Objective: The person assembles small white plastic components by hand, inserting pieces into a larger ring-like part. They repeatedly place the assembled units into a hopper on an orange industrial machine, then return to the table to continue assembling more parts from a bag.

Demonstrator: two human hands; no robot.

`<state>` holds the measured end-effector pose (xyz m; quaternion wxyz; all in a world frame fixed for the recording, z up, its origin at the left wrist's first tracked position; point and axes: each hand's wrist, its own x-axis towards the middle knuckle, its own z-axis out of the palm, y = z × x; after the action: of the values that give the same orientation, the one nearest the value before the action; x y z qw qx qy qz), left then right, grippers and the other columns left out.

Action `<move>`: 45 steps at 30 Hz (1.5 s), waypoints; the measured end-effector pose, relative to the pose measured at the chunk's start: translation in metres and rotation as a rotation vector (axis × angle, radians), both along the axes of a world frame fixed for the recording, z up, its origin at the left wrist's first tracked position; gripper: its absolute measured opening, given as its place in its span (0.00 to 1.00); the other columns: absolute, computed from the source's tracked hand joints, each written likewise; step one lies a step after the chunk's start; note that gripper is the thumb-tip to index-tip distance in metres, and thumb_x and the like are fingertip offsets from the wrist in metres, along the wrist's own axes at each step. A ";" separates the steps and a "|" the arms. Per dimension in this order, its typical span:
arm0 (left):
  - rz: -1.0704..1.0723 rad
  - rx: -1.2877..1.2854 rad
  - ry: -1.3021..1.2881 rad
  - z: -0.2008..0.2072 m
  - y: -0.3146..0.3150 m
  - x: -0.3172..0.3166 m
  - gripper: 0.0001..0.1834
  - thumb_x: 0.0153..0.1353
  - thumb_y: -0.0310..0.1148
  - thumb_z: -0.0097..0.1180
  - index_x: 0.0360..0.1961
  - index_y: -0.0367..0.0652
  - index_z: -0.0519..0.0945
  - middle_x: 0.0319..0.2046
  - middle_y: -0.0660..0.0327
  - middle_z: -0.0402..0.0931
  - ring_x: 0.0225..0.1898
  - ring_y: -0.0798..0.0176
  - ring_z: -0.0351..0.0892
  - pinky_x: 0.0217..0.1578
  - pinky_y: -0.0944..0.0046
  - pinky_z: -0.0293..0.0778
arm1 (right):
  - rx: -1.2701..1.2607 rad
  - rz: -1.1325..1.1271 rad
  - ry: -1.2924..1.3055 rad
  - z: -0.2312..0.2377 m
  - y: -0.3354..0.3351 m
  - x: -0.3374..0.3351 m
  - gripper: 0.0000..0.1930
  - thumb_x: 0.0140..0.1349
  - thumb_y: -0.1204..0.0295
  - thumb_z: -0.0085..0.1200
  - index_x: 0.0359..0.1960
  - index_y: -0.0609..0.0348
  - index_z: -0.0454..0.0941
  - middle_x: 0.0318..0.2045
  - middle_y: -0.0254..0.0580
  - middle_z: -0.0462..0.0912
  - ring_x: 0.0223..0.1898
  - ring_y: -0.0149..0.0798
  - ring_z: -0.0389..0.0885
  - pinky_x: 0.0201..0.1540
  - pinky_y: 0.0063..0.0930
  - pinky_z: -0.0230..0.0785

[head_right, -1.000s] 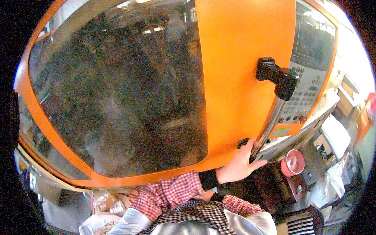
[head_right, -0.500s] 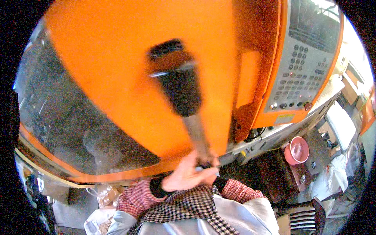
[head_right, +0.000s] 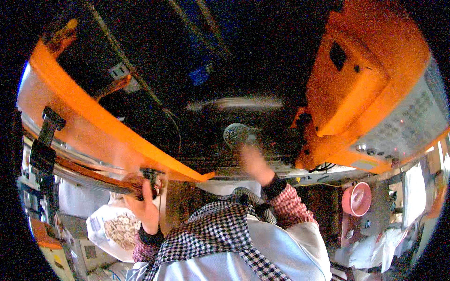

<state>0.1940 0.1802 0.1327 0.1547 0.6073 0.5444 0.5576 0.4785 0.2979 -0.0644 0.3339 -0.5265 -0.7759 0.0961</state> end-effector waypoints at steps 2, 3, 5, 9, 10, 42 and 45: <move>0.176 0.122 -0.122 -0.014 0.004 -0.008 0.16 0.60 0.27 0.52 0.48 0.32 0.67 0.44 0.56 0.70 0.45 0.63 0.68 0.47 0.64 0.65 | 0.012 -0.024 -0.084 0.010 0.032 0.001 0.08 0.51 0.77 0.52 0.34 0.63 0.78 0.37 0.56 0.78 0.36 0.57 0.77 0.36 0.43 0.71; 0.194 0.073 -0.187 -0.010 0.005 -0.010 0.17 0.61 0.27 0.52 0.49 0.32 0.66 0.45 0.56 0.70 0.45 0.63 0.68 0.48 0.65 0.64 | -0.045 -0.020 -0.118 0.017 0.045 0.000 0.09 0.51 0.78 0.51 0.35 0.63 0.77 0.38 0.57 0.78 0.38 0.57 0.77 0.37 0.43 0.71; 0.339 0.105 -0.077 -0.018 0.011 -0.031 0.19 0.61 0.28 0.53 0.51 0.33 0.66 0.45 0.55 0.71 0.45 0.63 0.68 0.48 0.65 0.64 | -0.148 -0.001 -0.225 0.027 0.058 -0.006 0.12 0.51 0.79 0.49 0.39 0.62 0.76 0.41 0.57 0.77 0.39 0.57 0.76 0.37 0.43 0.72; 0.394 0.185 -0.133 -0.019 0.025 -0.056 0.20 0.61 0.29 0.53 0.52 0.33 0.66 0.47 0.55 0.70 0.45 0.63 0.69 0.49 0.65 0.64 | -0.149 0.035 -0.393 0.028 0.068 -0.013 0.17 0.50 0.82 0.47 0.45 0.60 0.73 0.42 0.57 0.75 0.40 0.54 0.76 0.37 0.43 0.73; 0.418 0.162 -0.115 -0.018 0.025 -0.062 0.21 0.61 0.29 0.54 0.53 0.33 0.66 0.48 0.55 0.70 0.45 0.63 0.69 0.49 0.65 0.64 | -0.106 0.044 -0.398 0.026 0.069 -0.014 0.18 0.50 0.82 0.47 0.46 0.60 0.73 0.42 0.56 0.75 0.40 0.53 0.76 0.37 0.43 0.74; -0.489 -0.898 -1.363 -0.162 0.178 0.134 0.12 0.67 0.32 0.38 0.43 0.36 0.70 0.42 0.53 0.72 0.46 0.53 0.71 0.52 0.51 0.70 | -0.081 0.216 0.132 0.062 0.065 0.008 0.08 0.53 0.81 0.53 0.36 0.66 0.77 0.35 0.50 0.78 0.35 0.52 0.78 0.37 0.36 0.71; -0.480 -0.860 -1.368 -0.164 0.176 0.130 0.09 0.65 0.27 0.40 0.42 0.34 0.70 0.42 0.51 0.71 0.47 0.52 0.72 0.52 0.50 0.71 | -0.080 0.175 0.096 0.052 0.068 0.009 0.08 0.52 0.81 0.53 0.36 0.66 0.77 0.35 0.49 0.78 0.36 0.52 0.78 0.37 0.37 0.72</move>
<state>0.3236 0.3559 -0.0314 0.7825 0.1233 0.3518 0.4988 0.4874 0.3658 -0.0124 0.3399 -0.4644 -0.7976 0.1808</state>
